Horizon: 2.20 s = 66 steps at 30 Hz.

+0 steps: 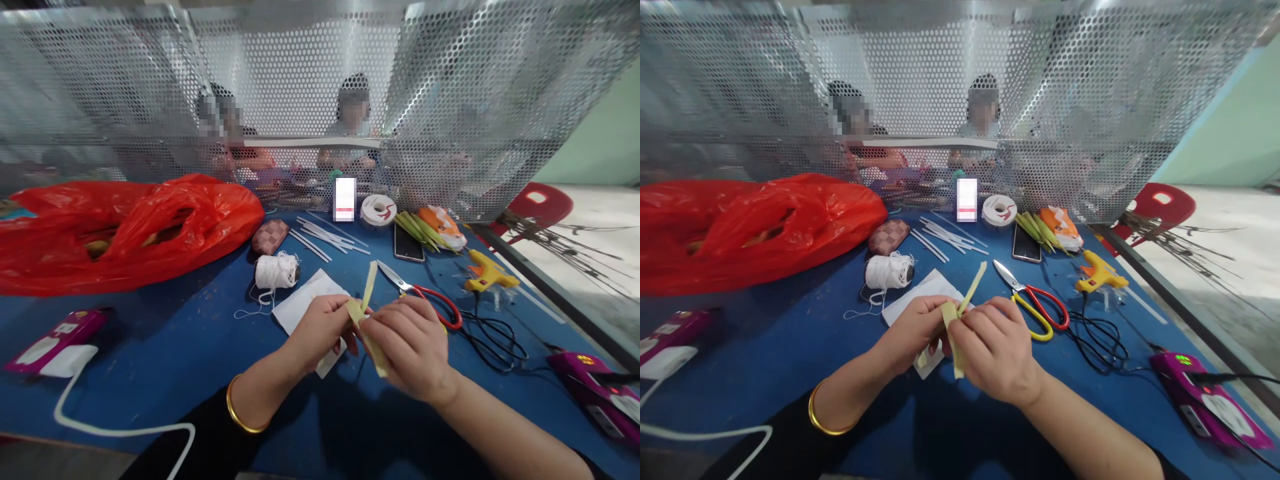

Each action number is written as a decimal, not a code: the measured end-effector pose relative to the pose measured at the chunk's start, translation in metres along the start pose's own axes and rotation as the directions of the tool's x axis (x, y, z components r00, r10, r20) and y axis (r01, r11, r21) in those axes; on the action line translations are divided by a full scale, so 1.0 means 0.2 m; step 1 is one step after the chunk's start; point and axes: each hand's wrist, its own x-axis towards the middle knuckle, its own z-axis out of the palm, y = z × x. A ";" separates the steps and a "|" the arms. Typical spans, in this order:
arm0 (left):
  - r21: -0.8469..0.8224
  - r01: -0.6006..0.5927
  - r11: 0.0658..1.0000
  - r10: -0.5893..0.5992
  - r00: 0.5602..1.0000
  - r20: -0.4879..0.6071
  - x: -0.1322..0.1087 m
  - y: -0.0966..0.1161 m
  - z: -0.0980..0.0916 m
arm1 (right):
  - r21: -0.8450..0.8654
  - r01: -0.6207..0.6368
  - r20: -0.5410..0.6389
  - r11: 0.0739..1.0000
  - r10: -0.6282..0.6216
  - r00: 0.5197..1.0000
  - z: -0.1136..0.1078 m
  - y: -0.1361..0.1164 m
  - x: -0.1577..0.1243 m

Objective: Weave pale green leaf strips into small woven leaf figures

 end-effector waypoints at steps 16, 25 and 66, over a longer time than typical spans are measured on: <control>-0.433 0.090 0.897 -0.111 0.994 -0.024 0.04 0.02 -0.07 | -0.215 0.268 0.128 0.939 -0.246 0.961 0.07 0.07 -0.06; -0.600 0.115 0.792 -0.182 0.982 -0.053 0.07 0.03 -0.09 | -0.100 0.243 0.138 0.965 -0.229 0.964 0.04 0.07 -0.03; -0.355 0.058 0.933 -0.064 0.998 -0.004 0.05 -0.04 0.00 | 0.387 -0.893 0.775 -0.229 0.606 0.180 0.08 0.19 0.03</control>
